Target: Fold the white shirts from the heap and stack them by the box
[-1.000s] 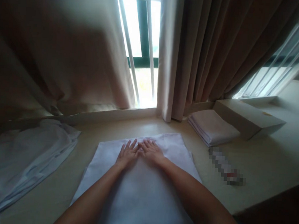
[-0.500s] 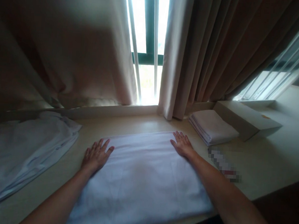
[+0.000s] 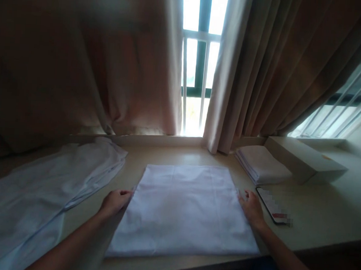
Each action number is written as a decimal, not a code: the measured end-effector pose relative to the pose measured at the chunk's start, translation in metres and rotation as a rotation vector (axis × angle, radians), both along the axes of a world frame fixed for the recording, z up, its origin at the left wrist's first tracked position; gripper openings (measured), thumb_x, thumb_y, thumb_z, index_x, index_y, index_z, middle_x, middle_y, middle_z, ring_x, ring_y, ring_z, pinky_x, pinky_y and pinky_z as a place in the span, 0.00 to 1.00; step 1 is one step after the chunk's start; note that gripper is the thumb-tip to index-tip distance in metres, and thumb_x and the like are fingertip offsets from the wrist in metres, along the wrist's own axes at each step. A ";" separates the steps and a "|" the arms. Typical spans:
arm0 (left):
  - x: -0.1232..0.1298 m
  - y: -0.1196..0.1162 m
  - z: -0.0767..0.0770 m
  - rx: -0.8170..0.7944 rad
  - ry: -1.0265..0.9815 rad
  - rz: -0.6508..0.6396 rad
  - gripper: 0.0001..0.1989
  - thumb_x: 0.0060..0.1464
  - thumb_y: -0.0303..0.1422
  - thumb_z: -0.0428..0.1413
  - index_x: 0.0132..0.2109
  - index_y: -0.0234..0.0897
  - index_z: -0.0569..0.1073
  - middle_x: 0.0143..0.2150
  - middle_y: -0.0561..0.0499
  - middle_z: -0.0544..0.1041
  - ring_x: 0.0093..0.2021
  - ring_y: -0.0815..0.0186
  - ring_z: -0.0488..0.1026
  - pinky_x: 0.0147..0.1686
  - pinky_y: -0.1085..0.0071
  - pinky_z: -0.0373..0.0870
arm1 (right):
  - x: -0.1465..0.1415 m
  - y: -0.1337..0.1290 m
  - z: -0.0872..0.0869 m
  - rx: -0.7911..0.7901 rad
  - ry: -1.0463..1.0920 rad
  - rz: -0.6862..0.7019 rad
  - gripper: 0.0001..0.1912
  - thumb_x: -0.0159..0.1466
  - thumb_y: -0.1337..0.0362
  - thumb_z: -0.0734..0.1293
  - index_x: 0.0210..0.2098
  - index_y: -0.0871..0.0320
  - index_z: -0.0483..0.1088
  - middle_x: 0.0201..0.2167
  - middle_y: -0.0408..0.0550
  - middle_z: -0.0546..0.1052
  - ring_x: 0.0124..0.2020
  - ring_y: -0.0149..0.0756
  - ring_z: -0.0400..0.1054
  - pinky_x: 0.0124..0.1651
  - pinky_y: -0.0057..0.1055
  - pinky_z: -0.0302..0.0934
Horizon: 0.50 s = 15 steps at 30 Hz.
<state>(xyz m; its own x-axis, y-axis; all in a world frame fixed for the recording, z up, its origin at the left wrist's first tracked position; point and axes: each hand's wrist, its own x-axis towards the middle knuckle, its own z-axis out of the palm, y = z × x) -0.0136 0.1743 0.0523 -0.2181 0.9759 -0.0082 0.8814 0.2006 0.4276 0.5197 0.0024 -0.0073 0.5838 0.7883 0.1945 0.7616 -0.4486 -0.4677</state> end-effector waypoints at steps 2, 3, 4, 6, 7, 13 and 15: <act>0.010 -0.011 -0.001 -0.034 -0.055 -0.005 0.17 0.45 0.45 0.57 0.33 0.36 0.77 0.28 0.49 0.79 0.35 0.56 0.76 0.32 0.69 0.68 | 0.003 -0.008 -0.001 -0.068 0.139 -0.034 0.29 0.60 0.50 0.62 0.53 0.65 0.69 0.45 0.62 0.76 0.45 0.46 0.70 0.47 0.34 0.62; 0.016 -0.013 -0.002 -0.044 -0.070 -0.014 0.17 0.44 0.46 0.57 0.33 0.36 0.77 0.29 0.49 0.79 0.35 0.56 0.76 0.32 0.69 0.68 | 0.002 -0.009 0.000 -0.094 0.202 -0.041 0.29 0.59 0.49 0.63 0.51 0.65 0.70 0.43 0.62 0.76 0.44 0.46 0.71 0.45 0.34 0.63; 0.021 -0.013 -0.002 -0.045 -0.082 -0.016 0.17 0.43 0.46 0.58 0.33 0.36 0.77 0.30 0.49 0.79 0.36 0.56 0.76 0.33 0.69 0.68 | 0.001 -0.008 0.004 -0.111 0.255 -0.044 0.28 0.59 0.49 0.63 0.48 0.64 0.72 0.42 0.61 0.77 0.42 0.46 0.72 0.43 0.34 0.63; 0.029 -0.011 -0.002 -0.040 -0.095 -0.015 0.17 0.42 0.45 0.59 0.35 0.36 0.77 0.35 0.47 0.80 0.39 0.55 0.76 0.35 0.69 0.68 | -0.004 -0.003 0.012 -0.124 0.335 -0.051 0.24 0.58 0.49 0.64 0.42 0.63 0.76 0.38 0.59 0.79 0.38 0.46 0.74 0.39 0.33 0.63; 0.031 -0.009 -0.002 -0.036 -0.097 -0.010 0.18 0.42 0.45 0.59 0.36 0.36 0.76 0.37 0.46 0.80 0.40 0.55 0.76 0.36 0.69 0.68 | -0.007 -0.001 0.016 -0.123 0.357 -0.056 0.23 0.57 0.49 0.64 0.39 0.62 0.77 0.35 0.58 0.79 0.36 0.45 0.74 0.36 0.32 0.63; 0.032 -0.003 -0.001 -0.059 -0.121 0.000 0.15 0.42 0.43 0.59 0.32 0.35 0.76 0.33 0.44 0.80 0.38 0.53 0.76 0.34 0.67 0.67 | -0.013 0.000 0.026 -0.090 0.357 -0.115 0.19 0.55 0.52 0.66 0.35 0.60 0.78 0.32 0.55 0.80 0.34 0.44 0.74 0.32 0.30 0.61; 0.030 -0.006 -0.002 -0.040 -0.149 0.017 0.14 0.43 0.42 0.59 0.30 0.35 0.76 0.29 0.46 0.79 0.34 0.55 0.76 0.31 0.68 0.67 | -0.015 -0.004 0.025 -0.082 0.345 -0.123 0.18 0.55 0.51 0.66 0.35 0.58 0.78 0.34 0.54 0.80 0.34 0.43 0.74 0.33 0.30 0.61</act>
